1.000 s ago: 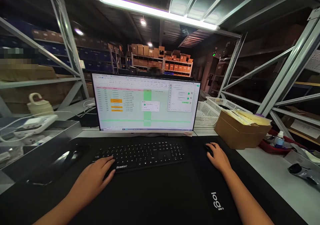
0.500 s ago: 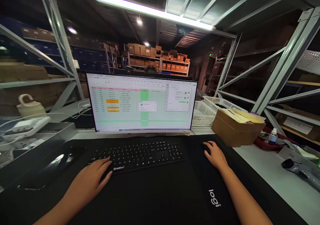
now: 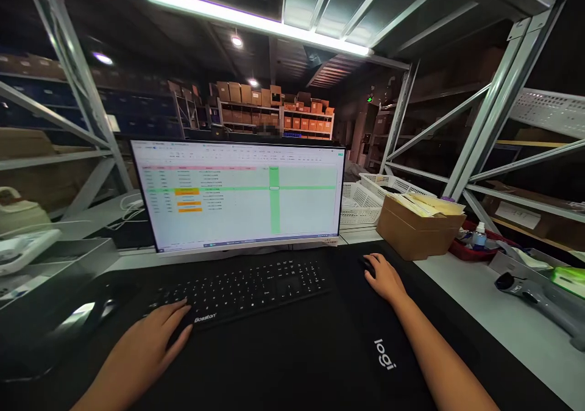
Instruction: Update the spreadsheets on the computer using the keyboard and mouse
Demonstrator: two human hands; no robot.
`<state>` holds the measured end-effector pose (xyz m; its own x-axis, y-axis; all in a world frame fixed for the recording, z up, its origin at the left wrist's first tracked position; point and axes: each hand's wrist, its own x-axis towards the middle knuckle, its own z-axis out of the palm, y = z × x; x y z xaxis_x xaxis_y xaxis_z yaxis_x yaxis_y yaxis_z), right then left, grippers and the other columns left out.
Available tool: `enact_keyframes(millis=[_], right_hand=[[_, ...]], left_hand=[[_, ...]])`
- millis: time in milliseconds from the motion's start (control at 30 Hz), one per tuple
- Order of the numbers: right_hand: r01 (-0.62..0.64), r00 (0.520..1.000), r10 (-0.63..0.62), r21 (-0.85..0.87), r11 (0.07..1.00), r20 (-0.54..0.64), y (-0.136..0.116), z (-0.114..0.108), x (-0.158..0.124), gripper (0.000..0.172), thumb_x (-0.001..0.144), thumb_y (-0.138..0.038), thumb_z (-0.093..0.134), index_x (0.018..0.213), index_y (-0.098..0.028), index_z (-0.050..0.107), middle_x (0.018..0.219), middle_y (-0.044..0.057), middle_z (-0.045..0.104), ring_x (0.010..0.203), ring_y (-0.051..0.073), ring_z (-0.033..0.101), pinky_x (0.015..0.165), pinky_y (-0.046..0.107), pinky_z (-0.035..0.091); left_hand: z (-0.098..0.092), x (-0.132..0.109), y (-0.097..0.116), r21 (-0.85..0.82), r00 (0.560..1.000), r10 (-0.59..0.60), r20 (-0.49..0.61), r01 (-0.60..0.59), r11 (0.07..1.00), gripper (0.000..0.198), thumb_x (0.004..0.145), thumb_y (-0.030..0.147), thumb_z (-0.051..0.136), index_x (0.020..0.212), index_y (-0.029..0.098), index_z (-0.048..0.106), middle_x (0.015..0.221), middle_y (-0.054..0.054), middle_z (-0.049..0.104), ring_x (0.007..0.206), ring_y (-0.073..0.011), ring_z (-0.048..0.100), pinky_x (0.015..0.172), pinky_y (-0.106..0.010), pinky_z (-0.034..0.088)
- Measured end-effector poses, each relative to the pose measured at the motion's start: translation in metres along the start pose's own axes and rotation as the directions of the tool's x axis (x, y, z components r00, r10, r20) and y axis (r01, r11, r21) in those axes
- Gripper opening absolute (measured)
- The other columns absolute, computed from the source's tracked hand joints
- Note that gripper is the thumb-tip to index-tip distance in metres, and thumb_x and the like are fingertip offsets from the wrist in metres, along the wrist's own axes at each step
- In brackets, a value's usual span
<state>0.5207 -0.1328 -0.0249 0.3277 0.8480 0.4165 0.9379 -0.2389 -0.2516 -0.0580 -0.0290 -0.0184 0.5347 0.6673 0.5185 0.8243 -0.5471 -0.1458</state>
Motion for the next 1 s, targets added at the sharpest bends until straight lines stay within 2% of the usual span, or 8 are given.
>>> enact_keyframes(millis=[200, 400, 500, 600, 700, 833, 1000], right_hand=[[0.035, 0.999, -0.035, 0.026, 0.999, -0.025, 0.001, 0.002, 0.001, 0.046, 0.083, -0.033, 0.048, 0.128, -0.025, 0.057, 0.133, 0.008, 0.056, 0.121, 0.023, 0.058, 0.105, 0.039, 0.047], [0.073, 0.997, -0.071, 0.058, 0.996, -0.032, 0.003, 0.002, 0.0, 0.044, 0.083, -0.042, 0.049, 0.125, -0.029, 0.058, 0.128, 0.007, 0.06, 0.113, 0.023, 0.063, 0.095, 0.037, 0.052], [0.097, 0.994, -0.093, 0.079, 0.992, -0.053, 0.007, 0.006, 0.001, 0.045, 0.082, -0.045, 0.048, 0.122, -0.026, 0.058, 0.127, 0.008, 0.06, 0.114, 0.024, 0.062, 0.095, 0.038, 0.052], [0.066, 0.995, -0.06, 0.087, 0.994, -0.076, 0.011, 0.011, 0.003, 0.045, 0.078, -0.048, 0.051, 0.115, -0.024, 0.058, 0.12, 0.009, 0.061, 0.108, 0.025, 0.064, 0.092, 0.039, 0.052], [0.039, 0.996, -0.033, 0.08, 0.996, -0.081, 0.012, 0.014, 0.005, 0.041, 0.077, -0.047, 0.052, 0.11, -0.024, 0.057, 0.116, 0.009, 0.061, 0.106, 0.025, 0.063, 0.093, 0.039, 0.051], [-0.016, 0.995, 0.022, 0.065, 0.998, -0.095, 0.011, 0.014, 0.006, 0.04, 0.08, -0.041, 0.05, 0.115, -0.023, 0.055, 0.121, 0.009, 0.059, 0.11, 0.024, 0.062, 0.097, 0.039, 0.049], [-0.021, 0.992, 0.031, 0.081, 0.996, -0.121, 0.01, 0.011, 0.007, 0.039, 0.081, -0.037, 0.051, 0.117, -0.024, 0.056, 0.122, 0.009, 0.058, 0.115, 0.024, 0.061, 0.103, 0.039, 0.046]], left_hand=[[-0.002, 0.0, 0.001, 0.009, 1.0, -0.018, 0.0, 0.018, 1.0, 0.048, 0.093, 0.046, 0.041, 0.115, 0.018, 0.072, 0.125, -0.012, 0.071, 0.112, -0.026, 0.067, 0.092, -0.041, 0.057], [-0.006, -0.001, 0.003, -0.001, 1.0, -0.02, 0.013, 0.02, 1.0, 0.042, 0.093, 0.043, 0.046, 0.116, 0.018, 0.071, 0.124, -0.011, 0.071, 0.113, -0.0259, 0.066, 0.094, -0.041, 0.056], [-0.007, -0.002, 0.005, -0.019, 0.999, -0.032, 0.02, 0.032, 0.999, 0.042, 0.094, 0.042, 0.045, 0.117, 0.019, 0.071, 0.126, -0.011, 0.07, 0.114, -0.0253, 0.066, 0.096, -0.04, 0.055], [-0.007, -0.003, 0.007, -0.034, 0.997, -0.072, 0.023, 0.072, 0.997, 0.042, 0.093, 0.043, 0.046, 0.119, 0.02, 0.069, 0.129, -0.011, 0.068, 0.116, -0.0256, 0.065, 0.098, -0.04, 0.054], [-0.006, -0.002, 0.007, -0.027, 0.992, -0.117, 0.044, 0.118, 0.993, 0.046, 0.092, 0.045, 0.046, 0.123, 0.018, 0.067, 0.135, -0.012, 0.065, 0.12, -0.0274, 0.062, 0.102, -0.043, 0.051], [-0.001, -0.002, 0.006, 0.003, 0.982, -0.155, 0.106, 0.156, 0.988, 0.055, 0.092, 0.049, 0.039, 0.128, 0.017, 0.065, 0.139, -0.014, 0.061, 0.127, -0.0296, 0.057, 0.111, -0.049, 0.042], [0.008, -0.002, 0.004, 0.063, 0.949, -0.263, 0.175, 0.255, 0.965, 0.068, 0.089, 0.053, 0.026, 0.136, 0.015, 0.058, 0.148, -0.016, 0.053, 0.135, -0.0334, 0.049, 0.112, -0.058, 0.037]])
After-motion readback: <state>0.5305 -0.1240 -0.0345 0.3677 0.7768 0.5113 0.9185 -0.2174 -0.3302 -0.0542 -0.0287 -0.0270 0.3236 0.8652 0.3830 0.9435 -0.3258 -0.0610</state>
